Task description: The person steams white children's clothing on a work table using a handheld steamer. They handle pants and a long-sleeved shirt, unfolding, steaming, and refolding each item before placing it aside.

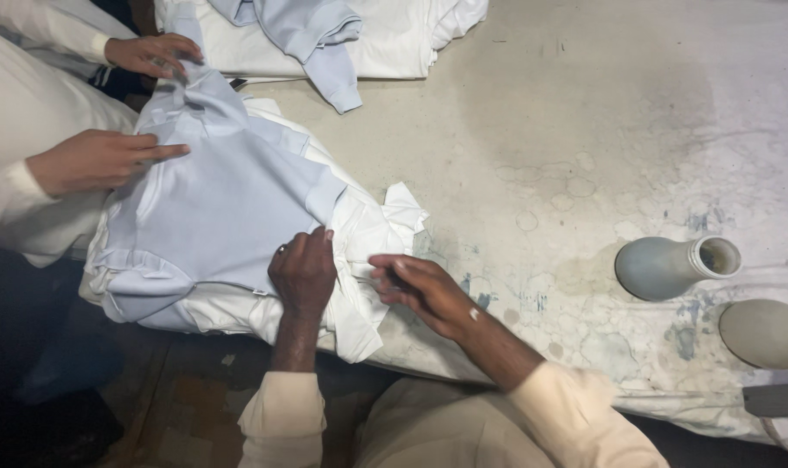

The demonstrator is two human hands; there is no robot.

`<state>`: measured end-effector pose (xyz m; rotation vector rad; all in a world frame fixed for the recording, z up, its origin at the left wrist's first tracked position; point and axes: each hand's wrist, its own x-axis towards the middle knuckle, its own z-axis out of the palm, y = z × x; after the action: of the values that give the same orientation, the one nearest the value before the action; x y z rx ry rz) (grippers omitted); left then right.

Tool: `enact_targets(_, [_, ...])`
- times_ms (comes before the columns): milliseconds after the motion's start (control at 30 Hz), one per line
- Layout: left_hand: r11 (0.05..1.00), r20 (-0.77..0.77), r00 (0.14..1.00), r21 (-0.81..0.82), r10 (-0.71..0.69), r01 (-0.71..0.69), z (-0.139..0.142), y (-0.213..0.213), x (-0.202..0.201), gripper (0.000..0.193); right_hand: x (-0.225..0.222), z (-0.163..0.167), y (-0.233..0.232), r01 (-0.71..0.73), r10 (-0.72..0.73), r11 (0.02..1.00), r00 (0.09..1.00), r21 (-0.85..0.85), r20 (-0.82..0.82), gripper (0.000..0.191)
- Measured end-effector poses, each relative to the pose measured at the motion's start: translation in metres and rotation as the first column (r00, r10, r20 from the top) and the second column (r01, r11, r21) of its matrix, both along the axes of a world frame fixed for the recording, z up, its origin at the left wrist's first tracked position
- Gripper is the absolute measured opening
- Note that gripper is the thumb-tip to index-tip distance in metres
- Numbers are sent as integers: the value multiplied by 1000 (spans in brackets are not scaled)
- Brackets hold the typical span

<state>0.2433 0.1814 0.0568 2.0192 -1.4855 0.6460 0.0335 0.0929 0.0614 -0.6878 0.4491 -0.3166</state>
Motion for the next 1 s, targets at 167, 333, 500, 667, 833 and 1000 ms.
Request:
enact_targets(167, [976,38,975,7,-217,217,8,10,-63,14,72,9,-17,-12,-52,943,982,333,182,58])
enact_targets(333, [946,-185,928,-39,-324,322,31,26,-138,22,40,10,-26,215,-220,950,975,227,-4,63])
enact_targets(500, [797,-516,666,-56,-538,601,81,37,-154,23,-45,18,-26,408,-423,886,906,-222,-24,70])
enact_targets(667, [762,-694,495,-120,-523,637,148,-32,-116,53,-132,35,-19,182,-287,896,933,-405,-216,77])
enact_targets(833, [-183,-832,-546,-555,100,811,124,-138,-173,101,-225,72,-3,-32,14,961,998,-275,-68,79])
enact_targets(1000, [-215,-748,-586,-656,311,724,46,-144,-228,77,-321,83,-24,93,-156,919,978,-382,-137,63])
